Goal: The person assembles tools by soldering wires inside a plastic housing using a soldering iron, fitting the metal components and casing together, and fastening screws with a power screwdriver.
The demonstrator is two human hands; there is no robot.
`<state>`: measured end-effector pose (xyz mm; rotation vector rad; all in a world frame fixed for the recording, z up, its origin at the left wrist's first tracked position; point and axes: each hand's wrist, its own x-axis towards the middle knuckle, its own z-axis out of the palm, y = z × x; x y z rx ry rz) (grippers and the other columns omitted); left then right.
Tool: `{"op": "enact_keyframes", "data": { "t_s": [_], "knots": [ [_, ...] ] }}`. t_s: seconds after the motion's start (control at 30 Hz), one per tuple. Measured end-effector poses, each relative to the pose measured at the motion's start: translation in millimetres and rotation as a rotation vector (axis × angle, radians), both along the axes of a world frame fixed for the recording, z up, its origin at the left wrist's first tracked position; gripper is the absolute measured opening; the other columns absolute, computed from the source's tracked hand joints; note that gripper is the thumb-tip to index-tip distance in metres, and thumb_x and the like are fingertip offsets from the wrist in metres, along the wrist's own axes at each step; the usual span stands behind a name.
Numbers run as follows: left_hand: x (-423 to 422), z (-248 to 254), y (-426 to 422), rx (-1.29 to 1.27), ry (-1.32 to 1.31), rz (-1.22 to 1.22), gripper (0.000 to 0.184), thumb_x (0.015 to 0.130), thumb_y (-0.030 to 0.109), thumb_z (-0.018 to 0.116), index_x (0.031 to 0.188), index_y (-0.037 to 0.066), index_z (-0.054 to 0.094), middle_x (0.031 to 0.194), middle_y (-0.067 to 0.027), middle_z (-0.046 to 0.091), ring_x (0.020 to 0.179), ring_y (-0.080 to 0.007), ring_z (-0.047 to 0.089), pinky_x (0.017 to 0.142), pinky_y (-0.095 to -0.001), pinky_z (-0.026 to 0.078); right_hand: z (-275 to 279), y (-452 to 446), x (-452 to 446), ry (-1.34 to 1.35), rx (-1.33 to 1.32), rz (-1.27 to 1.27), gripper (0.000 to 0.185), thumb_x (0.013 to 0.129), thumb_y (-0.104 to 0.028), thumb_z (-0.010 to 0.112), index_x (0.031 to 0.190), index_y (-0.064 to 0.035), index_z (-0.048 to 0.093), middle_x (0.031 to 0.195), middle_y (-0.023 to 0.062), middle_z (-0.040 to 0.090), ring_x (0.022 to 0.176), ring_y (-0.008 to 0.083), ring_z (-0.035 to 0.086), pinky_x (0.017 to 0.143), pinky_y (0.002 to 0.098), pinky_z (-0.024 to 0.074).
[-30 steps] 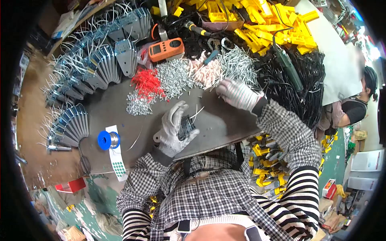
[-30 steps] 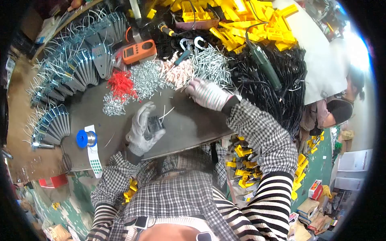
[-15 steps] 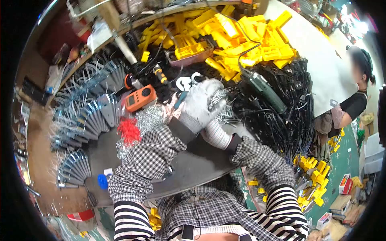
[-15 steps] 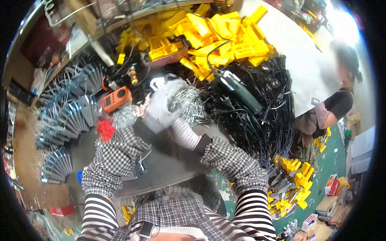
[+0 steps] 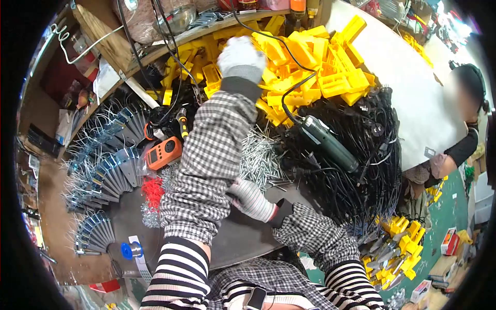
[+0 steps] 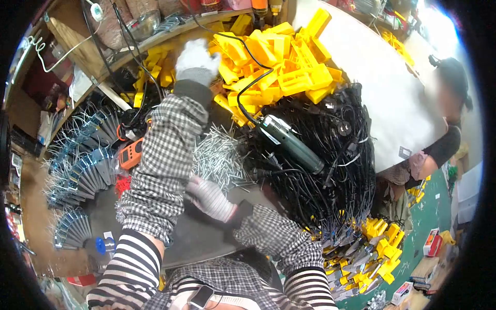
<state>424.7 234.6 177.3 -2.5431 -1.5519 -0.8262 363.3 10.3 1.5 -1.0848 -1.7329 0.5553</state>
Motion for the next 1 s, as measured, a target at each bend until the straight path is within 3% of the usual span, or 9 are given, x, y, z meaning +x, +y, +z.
{"op": "enact_keyframes", "data": {
  "t_s": [0.2, 0.4, 0.5, 0.57, 0.67, 0.73, 0.8, 0.87, 1.0],
  "knots": [
    [48.0, -24.9, 14.0, 0.257, 0.279, -0.193, 0.09, 0.068, 0.058, 0.075, 0.14, 0.018, 0.04, 0.149, -0.0135, 0.032, 0.137, -0.0323, 0.032, 0.109, -0.0495, 0.03, -24.4, 3.1, -19.1, -0.109, 0.025, -0.002, 0.056, 0.07, -0.004, 0.061, 0.126, -0.0038, 0.052, 0.107, 0.0165, 0.058, 0.085, 0.0341, 0.061, 0.073, 0.0378, 0.0538],
    [32.6, -49.3, 29.4, -0.028, 0.249, -0.057, 0.07, 0.077, 0.041, 0.074, 0.139, 0.037, 0.041, 0.151, -0.0189, 0.024, 0.133, -0.035, 0.038, 0.103, -0.0497, 0.036, -34.0, 3.4, -15.1, -0.314, -0.06, 0.024, 0.033, 0.077, -0.004, 0.059, 0.11, -0.001, 0.057, 0.119, 0.0174, 0.054, 0.088, 0.0353, 0.061, 0.073, 0.0402, 0.0539],
    [3.4, -75.9, 13.6, 0.386, 0.327, 0.101, 0.051, 0.083, 0.037, 0.066, 0.131, 0.032, 0.051, 0.141, -0.0184, 0.041, 0.117, -0.0333, 0.054, 0.091, -0.0436, 0.047, -15.3, 1.2, -13.6, -0.17, -0.039, 0.058, 0.025, 0.077, -0.007, 0.061, 0.101, -0.0006, 0.057, 0.105, 0.0167, 0.054, 0.085, 0.0349, 0.06, 0.072, 0.042, 0.0527],
    [-1.7, -20.3, -17.5, 0.202, 0.357, 0.022, 0.042, 0.084, 0.034, 0.065, 0.125, 0.028, 0.056, 0.129, -0.0172, 0.051, 0.109, -0.0319, 0.059, 0.086, -0.0426, 0.049, -12.9, 0.3, -12.1, -0.164, 0.001, 0.064, 0.022, 0.072, -0.008, 0.063, 0.092, -0.0007, 0.058, 0.08, 0.0167, 0.054, 0.075, 0.0345, 0.057, 0.069, 0.0409, 0.0495],
    [22.8, 19.5, -52.1, 0.05, -0.003, -0.438, 0.026, 0.081, 0.024, 0.063, 0.105, 0.014, 0.066, 0.087, -0.011, 0.068, 0.084, -0.0311, 0.066, 0.076, -0.0425, 0.053, -21.1, 1.6, -14.6, -0.32, -0.039, 0.061, 0.023, 0.078, -0.007, 0.061, 0.1, -0.0003, 0.058, 0.095, 0.0153, 0.054, 0.087, 0.0332, 0.059, 0.073, 0.041, 0.0517],
    [72.4, 22.2, -63.8, 0.218, 0.161, -0.723, 0.036, 0.079, 0.028, 0.068, 0.111, 0.013, 0.064, 0.102, -0.0116, 0.065, 0.095, -0.032, 0.062, 0.085, -0.0417, 0.05, -39.9, 5.3, -22.6, -0.314, -0.156, 0.049, 0.024, 0.078, -0.006, 0.06, 0.101, -0.0003, 0.059, 0.099, 0.0153, 0.057, 0.086, 0.0317, 0.061, 0.075, 0.0392, 0.0516],
    [105.6, 5.8, -92.0, 0.258, 0.539, -0.646, 0.068, 0.074, 0.034, 0.073, 0.134, 0.016, 0.047, 0.124, -0.0117, 0.054, 0.118, -0.0275, 0.051, 0.094, -0.0452, 0.043, -98.9, 14.2, -39.3, 0.236, -0.199, 0.058, 0.028, 0.076, -0.006, 0.059, 0.103, -0.0001, 0.061, 0.097, 0.016, 0.062, 0.083, 0.0302, 0.063, 0.076, 0.0369, 0.0518],
    [128.9, -18.2, -99.4, 0.375, 0.407, -0.528, 0.062, 0.076, 0.032, 0.071, 0.131, 0.014, 0.048, 0.122, -0.0114, 0.054, 0.112, -0.0271, 0.055, 0.089, -0.042, 0.046, -65.5, 11.9, -21.6, -0.615, 0.115, 0.19, 0.029, 0.075, -0.008, 0.057, 0.102, 0.0002, 0.065, 0.084, 0.0159, 0.064, 0.069, 0.0317, 0.063, 0.071, 0.038, 0.0531],
    [114.9, -7.1, -49.3, 0.252, 0.194, -0.597, 0.039, 0.079, 0.027, 0.064, 0.113, 0.01, 0.054, 0.109, -0.0133, 0.061, 0.091, -0.0296, 0.066, 0.075, -0.0442, 0.052, -20.4, 0.4, -15.2, -0.383, -0.126, -0.041, 0.024, 0.076, -0.009, 0.059, 0.098, -0.0014, 0.064, 0.086, 0.0152, 0.062, 0.073, 0.0341, 0.063, 0.075, 0.0401, 0.0521]
  ]
}}
